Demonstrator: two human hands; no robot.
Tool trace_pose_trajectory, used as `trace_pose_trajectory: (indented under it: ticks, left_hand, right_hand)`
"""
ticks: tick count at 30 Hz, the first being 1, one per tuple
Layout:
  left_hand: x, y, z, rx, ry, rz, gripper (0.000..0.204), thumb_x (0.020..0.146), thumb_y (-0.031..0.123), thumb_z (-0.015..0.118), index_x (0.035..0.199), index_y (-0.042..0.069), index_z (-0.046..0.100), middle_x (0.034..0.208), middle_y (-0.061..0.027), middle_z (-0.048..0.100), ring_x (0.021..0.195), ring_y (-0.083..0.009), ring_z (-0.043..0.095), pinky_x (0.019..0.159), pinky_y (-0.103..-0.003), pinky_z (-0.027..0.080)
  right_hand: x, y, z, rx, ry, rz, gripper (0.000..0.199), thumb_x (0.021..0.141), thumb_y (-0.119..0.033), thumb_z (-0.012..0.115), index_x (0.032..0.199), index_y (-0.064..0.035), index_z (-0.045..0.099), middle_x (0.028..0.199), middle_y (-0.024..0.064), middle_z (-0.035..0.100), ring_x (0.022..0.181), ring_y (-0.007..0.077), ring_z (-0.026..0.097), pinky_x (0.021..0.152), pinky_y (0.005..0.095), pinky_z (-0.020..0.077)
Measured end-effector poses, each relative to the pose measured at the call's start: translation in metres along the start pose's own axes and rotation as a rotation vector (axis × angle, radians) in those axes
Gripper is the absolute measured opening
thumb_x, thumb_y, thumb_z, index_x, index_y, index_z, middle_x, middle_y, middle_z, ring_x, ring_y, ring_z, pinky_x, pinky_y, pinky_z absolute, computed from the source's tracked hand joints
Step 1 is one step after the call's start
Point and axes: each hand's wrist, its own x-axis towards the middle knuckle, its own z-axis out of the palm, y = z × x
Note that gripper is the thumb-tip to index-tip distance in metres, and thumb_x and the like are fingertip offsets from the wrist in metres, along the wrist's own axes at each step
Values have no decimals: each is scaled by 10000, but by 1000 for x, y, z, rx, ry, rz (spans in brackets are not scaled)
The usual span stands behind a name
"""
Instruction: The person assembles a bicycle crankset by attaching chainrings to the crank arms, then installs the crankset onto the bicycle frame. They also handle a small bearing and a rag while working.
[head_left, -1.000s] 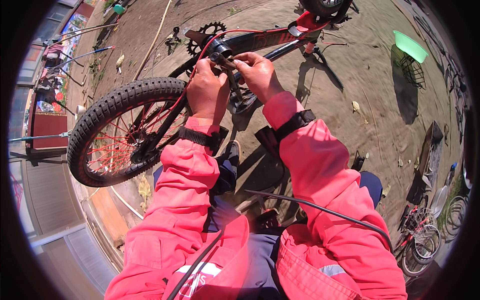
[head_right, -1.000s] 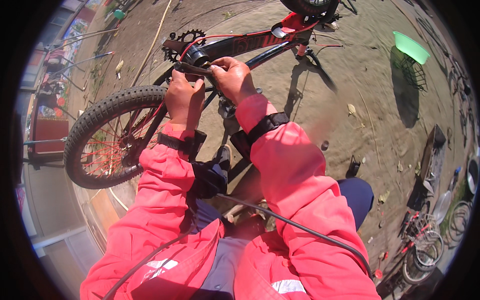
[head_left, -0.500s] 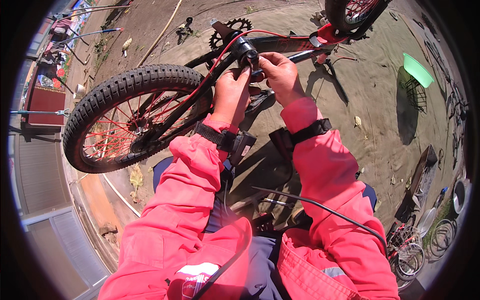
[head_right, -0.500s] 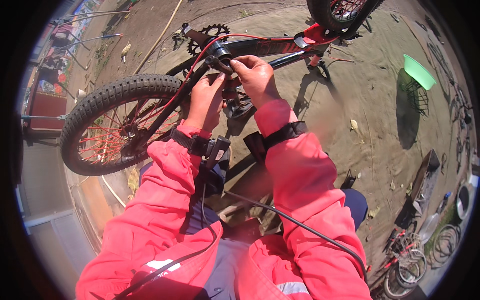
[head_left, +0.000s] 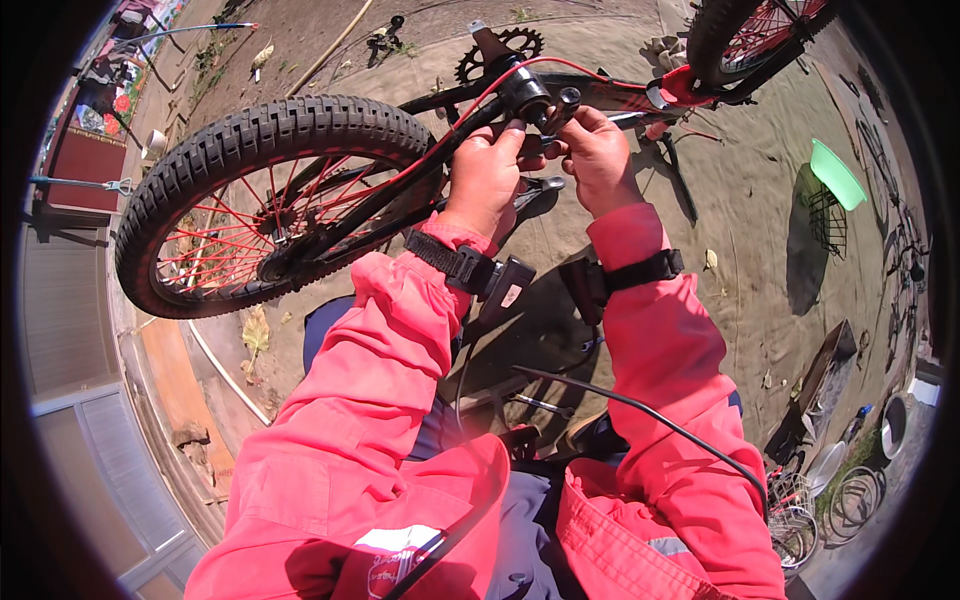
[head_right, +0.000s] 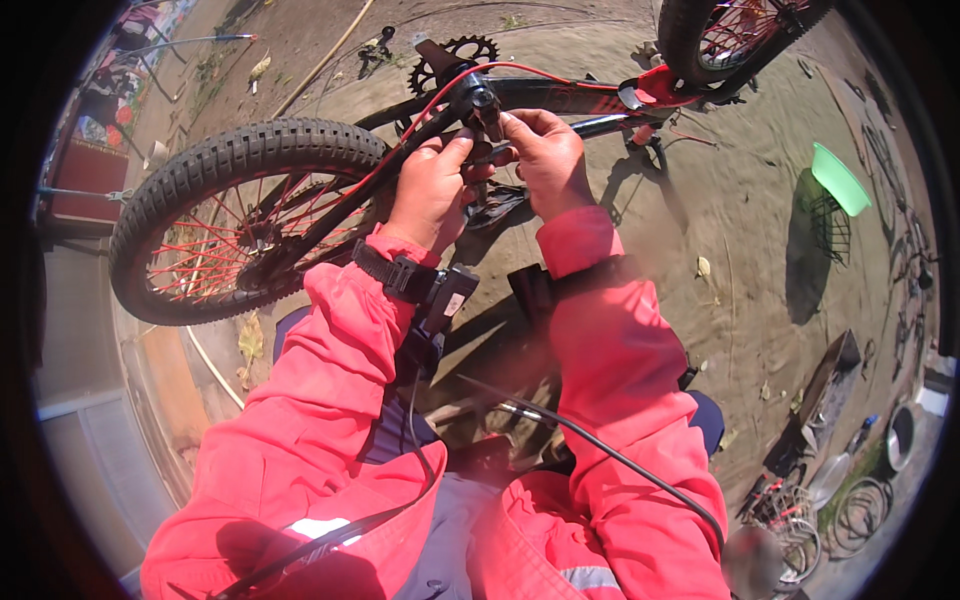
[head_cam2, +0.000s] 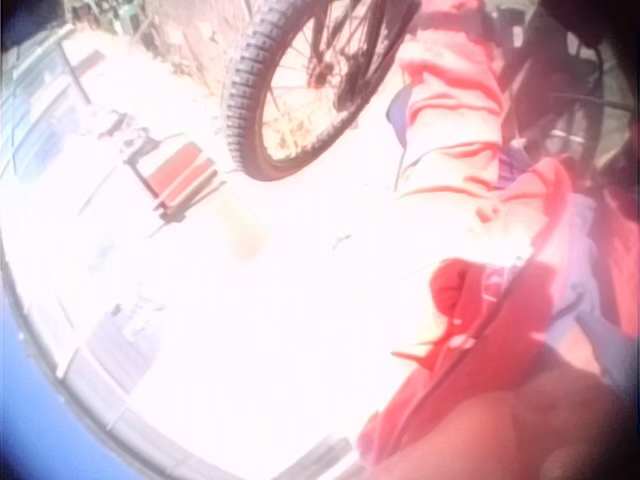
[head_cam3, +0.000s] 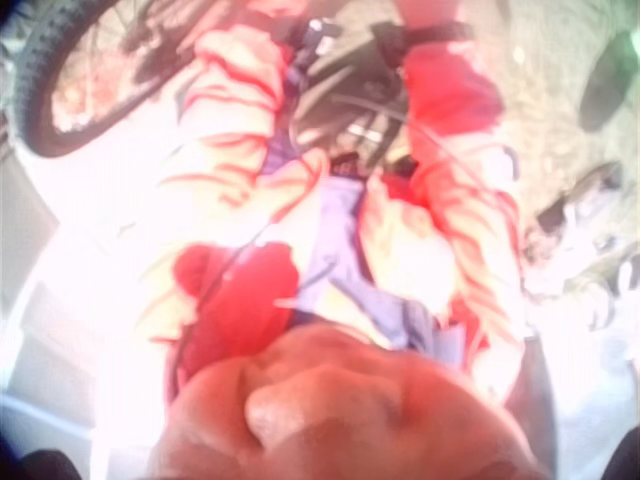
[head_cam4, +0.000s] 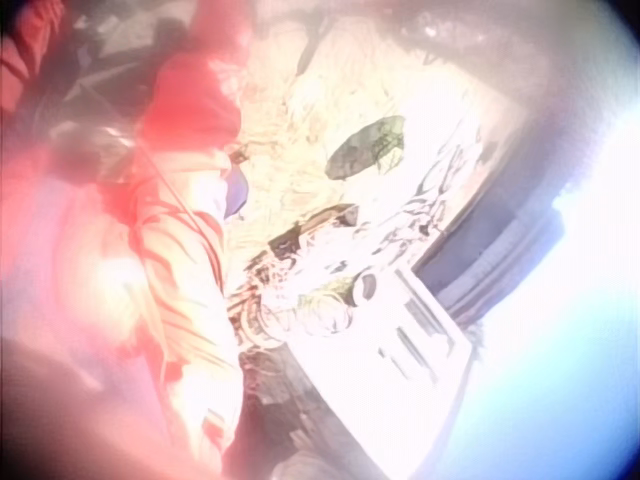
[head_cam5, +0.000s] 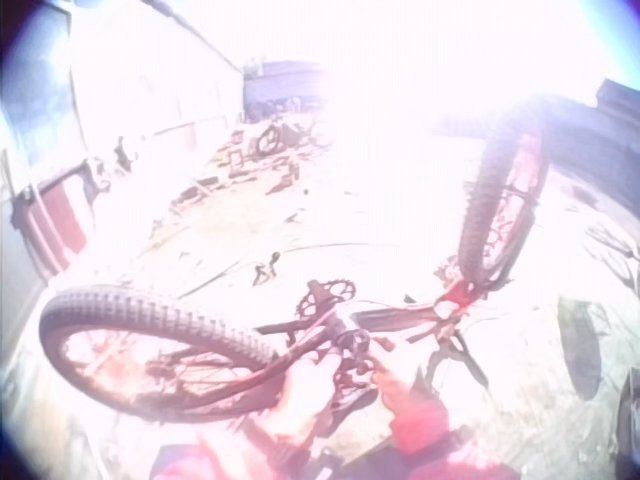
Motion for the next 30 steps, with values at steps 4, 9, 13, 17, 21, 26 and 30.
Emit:
trace_pose_trajectory:
  ticks: [4, 9, 13, 17, 21, 26, 30]
  left_hand:
    - [-2, 2, 4, -85, 4, -34, 142, 1028, 204, 592, 1114, 99, 632, 958, -34, 731, 718, -108, 661, 511, -228, 387]
    - [-6, 5, 11, -116, 83, -24, 157, 1023, 234, 612, 1023, 79, 637, 860, -60, 735, 665, -107, 654, 451, -236, 396]
    - [-9, 7, 12, -123, 83, -17, 167, 1024, 227, 616, 1024, 60, 624, 856, -63, 723, 663, -105, 652, 441, -210, 375]
    - [-7, 9, 10, -105, 58, -20, 186, 1022, 250, 623, 1044, 65, 614, 912, -55, 702, 691, -120, 660, 480, -225, 403]
    - [-7, 10, 8, -64, 90, -97, 238, 1003, 269, 641, 1091, 51, 603, 964, -60, 697, 712, -137, 665, 534, -244, 434]
    - [-3, 6, 8, -146, 37, -74, 283, 985, 279, 668, 1096, 26, 605, 938, -72, 686, 710, -140, 665, 507, -243, 431]
    - [1, 3, 7, -122, 38, -86, 292, 993, 315, 679, 1104, 55, 607, 963, -47, 682, 772, -123, 624, 542, -220, 402]
  right_hand:
    - [0, -2, 1, -34, 29, 27, 225, 936, -223, 759, 1047, -37, 697, 887, 6, 718, 610, 61, 596, 493, 195, 349]
    - [1, -5, 4, -48, 26, 20, 217, 931, -219, 762, 1042, -43, 700, 898, 9, 727, 614, 56, 599, 485, 192, 340]
    - [1, -8, 8, -167, 52, 23, 202, 935, -204, 749, 1035, -34, 706, 893, 19, 726, 631, 59, 605, 508, 199, 389]
    - [-1, -29, 26, -433, 167, -291, 264, 910, -196, 755, 1056, 20, 710, 884, 42, 730, 694, 71, 634, 637, 232, 518]
    - [0, -77, 45, -772, -34, -631, 380, 884, -310, 763, 1120, -15, 723, 909, 67, 737, 808, 144, 690, 750, 299, 549]
    - [0, -98, 64, -1073, -224, -657, 416, 884, -398, 759, 1128, -62, 733, 899, 109, 730, 828, 233, 702, 752, 358, 539]
    - [1, -96, 62, -1041, -252, -658, 325, 915, -351, 741, 1085, -75, 738, 835, 115, 709, 768, 228, 679, 718, 359, 523]
